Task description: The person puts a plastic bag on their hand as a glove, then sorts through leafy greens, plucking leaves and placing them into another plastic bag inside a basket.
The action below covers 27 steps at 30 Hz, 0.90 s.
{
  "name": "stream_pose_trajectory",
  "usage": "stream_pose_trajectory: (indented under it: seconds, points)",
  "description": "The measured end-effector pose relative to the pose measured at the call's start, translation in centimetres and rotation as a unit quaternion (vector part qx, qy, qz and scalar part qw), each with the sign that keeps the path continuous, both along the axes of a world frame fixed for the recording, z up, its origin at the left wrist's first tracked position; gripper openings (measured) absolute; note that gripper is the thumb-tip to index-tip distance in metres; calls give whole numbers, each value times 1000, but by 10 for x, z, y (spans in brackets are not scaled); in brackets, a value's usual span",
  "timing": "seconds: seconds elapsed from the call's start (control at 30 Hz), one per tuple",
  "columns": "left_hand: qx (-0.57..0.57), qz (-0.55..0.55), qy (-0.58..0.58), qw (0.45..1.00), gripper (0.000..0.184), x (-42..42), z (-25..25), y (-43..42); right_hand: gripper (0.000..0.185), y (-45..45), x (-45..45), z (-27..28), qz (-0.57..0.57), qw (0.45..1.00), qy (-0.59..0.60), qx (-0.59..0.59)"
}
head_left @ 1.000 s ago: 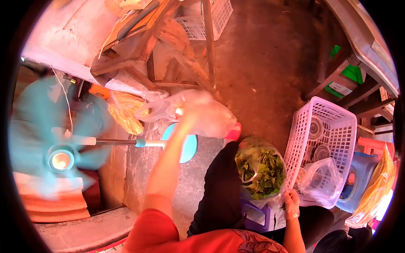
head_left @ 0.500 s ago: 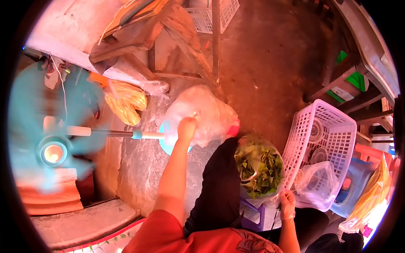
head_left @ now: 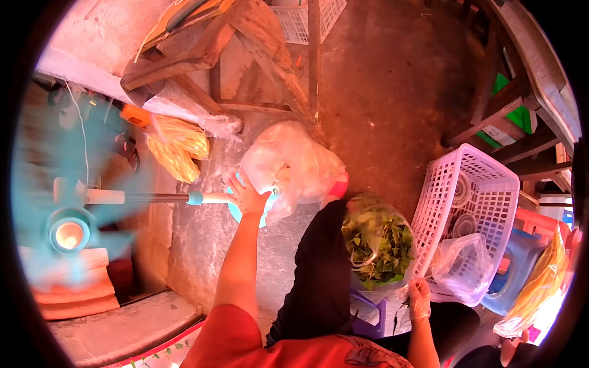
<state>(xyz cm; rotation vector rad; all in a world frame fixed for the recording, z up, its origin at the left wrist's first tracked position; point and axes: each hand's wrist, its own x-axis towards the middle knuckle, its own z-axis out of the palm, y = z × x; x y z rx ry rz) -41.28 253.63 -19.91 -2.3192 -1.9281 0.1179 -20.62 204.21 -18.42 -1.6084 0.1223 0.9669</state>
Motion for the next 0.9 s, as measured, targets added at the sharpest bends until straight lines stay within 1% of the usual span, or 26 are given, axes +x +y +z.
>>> stream_pose_trajectory:
  seconds: [0.1, 0.2, 0.23, 0.27, 0.3, 0.33, 0.37, 0.4, 0.43, 0.5, 0.53, 0.57, 0.6, 0.67, 0.7, 0.77, 0.8, 0.83, 0.87, 0.9]
  points:
    - [-62, 111, -97, 987, 98, -7, -28, 47, 11, 8, -2, 15, 4, 999, -15, -30]
    - [-112, 163, -205, 959, 45, -18, -55, 103, 9, 1, -2, 21, -15, 997, -56, -54]
    - [-123, 166, -264, 942, 28, -23, -60, 124, 8, -1, -1, 24, -14, 996, -66, -62]
    - [-135, 172, -345, 913, 13, -29, -64, 145, 8, -1, -1, 27, -11, 995, -66, -81]
    - [-163, 203, -528, 808, 13, -26, -44, 155, 10, -2, -1, 25, -12, 995, -71, -75]
    - [-165, 249, -707, 642, 13, -23, -24, 165, 11, -3, -1, 18, -15, 995, -77, -67]
    - [-161, 279, -840, 437, 14, -11, 9, 164, 13, -3, -3, 14, -21, 995, -81, -61]
    - [-148, 244, -860, 424, 14, -6, 38, 162, 12, 0, -2, 17, -16, 995, -70, -69]
    - [-131, 212, -878, 409, 14, -7, 55, 160, 12, 1, -6, 14, -17, 996, -70, -60]
    - [-70, 143, -884, 440, 9, -21, 65, 177, 11, 0, -4, 7, -9, 996, -76, -43]
    - [-2, 117, -873, 473, 7, -4, 94, 164, 9, -1, -4, 7, 16, 995, -74, -67]
    - [65, 88, -855, 506, 7, 20, 123, 148, 9, -1, -4, 8, 20, 995, -70, -68]
    - [56, 47, -829, 554, 7, 29, 128, 148, 9, 0, -7, 9, 21, 996, -64, -66]
    - [35, -37, -766, 641, 14, 44, 136, 153, 10, -3, -9, 3, 23, 996, -67, -55]
    - [-46, -6, -721, 691, 20, 42, 121, 170, 10, -3, -10, 2, 24, 996, -66, -56]
    - [-207, 53, -608, 765, 34, 26, 69, 213, 10, -5, -7, 3, 21, 996, -68, -59]
    - [-135, 36, -507, 851, 40, 22, 61, 217, 10, -4, -6, 6, 16, 996, -68, -60]
    - [-61, 20, -393, 917, 46, 18, 56, 216, 11, -2, -6, 11, 12, 996, -67, -61]
    - [15, 3, -272, 962, 53, 15, 52, 209, 11, -1, -5, 15, 8, 996, -67, -63]
    - [119, 4, -267, 956, 57, 29, 67, 179, 11, 0, -4, 18, 8, 994, -79, -69]
